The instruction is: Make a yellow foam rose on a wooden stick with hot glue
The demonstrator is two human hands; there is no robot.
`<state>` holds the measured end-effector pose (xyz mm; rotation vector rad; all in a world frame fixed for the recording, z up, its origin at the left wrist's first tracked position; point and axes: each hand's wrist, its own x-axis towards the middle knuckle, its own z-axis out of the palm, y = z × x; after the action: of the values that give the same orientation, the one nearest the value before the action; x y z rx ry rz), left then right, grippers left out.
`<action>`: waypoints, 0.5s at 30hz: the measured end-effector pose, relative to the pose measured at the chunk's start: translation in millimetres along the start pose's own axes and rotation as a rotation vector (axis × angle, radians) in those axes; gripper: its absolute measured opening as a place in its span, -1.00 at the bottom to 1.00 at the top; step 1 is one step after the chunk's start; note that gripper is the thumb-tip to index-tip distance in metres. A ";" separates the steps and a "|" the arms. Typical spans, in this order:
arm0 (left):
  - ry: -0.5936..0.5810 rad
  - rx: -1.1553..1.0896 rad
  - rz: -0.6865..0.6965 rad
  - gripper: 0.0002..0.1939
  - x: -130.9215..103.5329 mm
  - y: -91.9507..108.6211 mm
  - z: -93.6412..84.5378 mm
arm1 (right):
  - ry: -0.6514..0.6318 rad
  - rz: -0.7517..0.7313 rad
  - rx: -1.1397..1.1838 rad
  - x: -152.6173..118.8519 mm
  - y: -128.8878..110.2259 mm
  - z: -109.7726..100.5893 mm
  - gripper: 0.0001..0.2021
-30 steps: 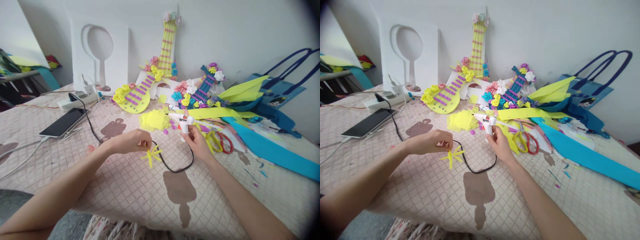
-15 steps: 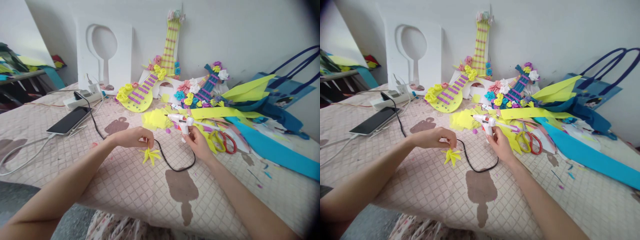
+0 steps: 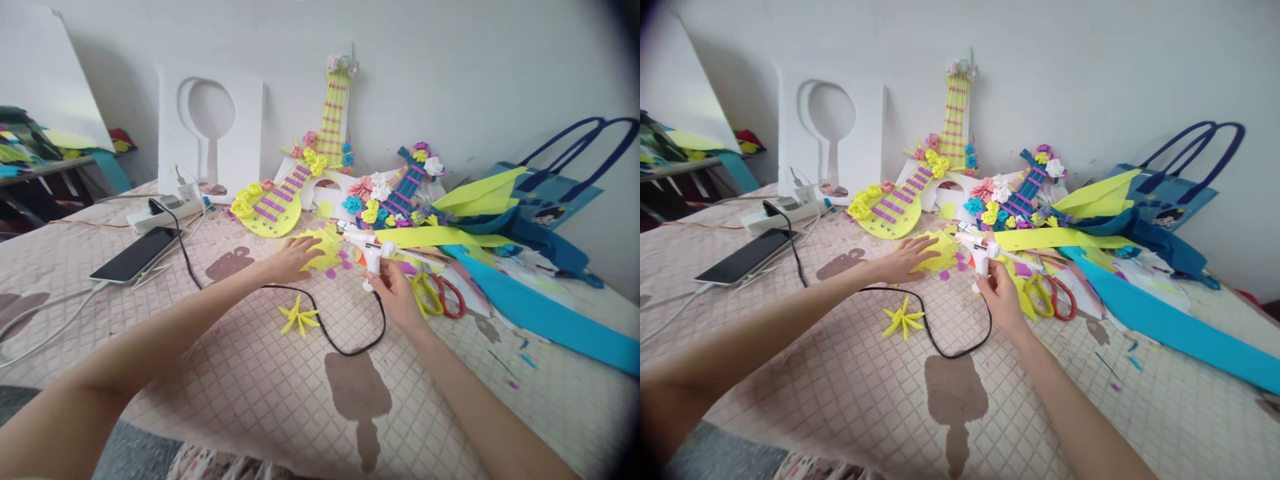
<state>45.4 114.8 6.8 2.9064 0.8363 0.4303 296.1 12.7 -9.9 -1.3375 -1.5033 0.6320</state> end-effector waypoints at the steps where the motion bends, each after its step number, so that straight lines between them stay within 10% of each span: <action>1: -0.030 0.029 0.000 -0.43 5.2 -4.1 3.8 | 0.003 0.002 0.009 0.5 -0.2 -0.6 -0.65; 10: -0.070 0.060 -0.104 -0.62 42.5 -35.9 25.0 | 0.016 -0.009 0.004 3.1 7.1 -4.1 -0.68; 15: -0.048 0.032 -0.174 -0.38 43.8 -29.7 12.3 | 0.002 -0.015 -0.030 1.9 4.4 -4.0 -0.69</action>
<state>69.4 163.2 0.9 2.8279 1.0872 0.3334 301.8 14.7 -11.5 -1.3482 -1.5251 0.6003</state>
